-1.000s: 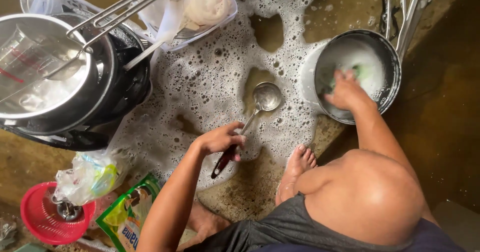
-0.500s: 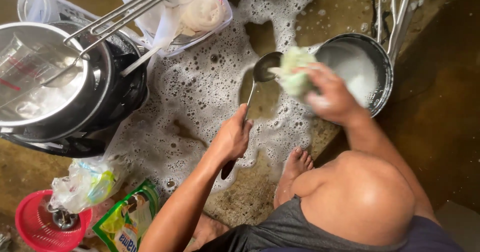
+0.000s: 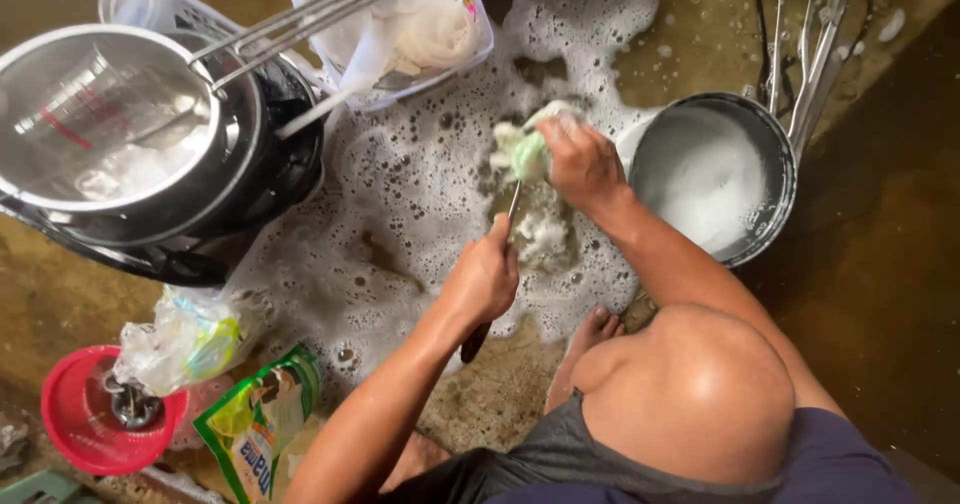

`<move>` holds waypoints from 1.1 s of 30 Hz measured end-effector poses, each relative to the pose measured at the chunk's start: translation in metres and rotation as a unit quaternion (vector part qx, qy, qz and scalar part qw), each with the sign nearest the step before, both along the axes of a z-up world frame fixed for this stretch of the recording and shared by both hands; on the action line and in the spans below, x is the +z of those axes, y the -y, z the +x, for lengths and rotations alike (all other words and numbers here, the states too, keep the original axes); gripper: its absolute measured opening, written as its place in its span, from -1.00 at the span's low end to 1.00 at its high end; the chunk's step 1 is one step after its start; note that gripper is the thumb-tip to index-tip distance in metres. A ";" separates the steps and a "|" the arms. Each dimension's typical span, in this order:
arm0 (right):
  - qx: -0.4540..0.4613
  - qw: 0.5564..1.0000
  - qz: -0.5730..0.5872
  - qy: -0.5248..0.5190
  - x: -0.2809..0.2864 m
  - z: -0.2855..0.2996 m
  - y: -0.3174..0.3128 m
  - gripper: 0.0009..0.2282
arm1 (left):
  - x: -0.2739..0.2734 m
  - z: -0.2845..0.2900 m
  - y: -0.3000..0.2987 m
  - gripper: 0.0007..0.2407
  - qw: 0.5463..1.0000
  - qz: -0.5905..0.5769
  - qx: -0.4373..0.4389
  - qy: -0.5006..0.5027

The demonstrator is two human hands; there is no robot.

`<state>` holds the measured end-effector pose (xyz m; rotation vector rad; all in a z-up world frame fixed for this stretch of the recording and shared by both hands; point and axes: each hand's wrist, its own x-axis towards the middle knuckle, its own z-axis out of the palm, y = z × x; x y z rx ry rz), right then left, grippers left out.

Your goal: Washing various kitchen utensils including strainers, ladles, and pots using a sponge and soapy water at floor level.

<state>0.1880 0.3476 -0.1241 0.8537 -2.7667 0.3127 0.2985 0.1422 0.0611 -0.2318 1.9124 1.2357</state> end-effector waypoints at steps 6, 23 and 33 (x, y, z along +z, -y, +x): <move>-0.071 0.909 -0.062 0.406 0.038 0.025 0.006 -0.90 | 0.007 -0.015 0.015 -0.68 0.999 -0.028 -0.020 -0.018; -0.072 0.948 -0.287 0.122 -0.006 0.030 -0.055 -0.64 | -0.002 -0.011 0.023 -0.66 0.990 -0.043 -0.100 -0.085; 0.111 0.965 -0.077 0.225 0.053 -0.017 -0.006 -0.46 | 0.006 -0.001 0.031 -0.57 0.963 -0.108 -0.200 -0.145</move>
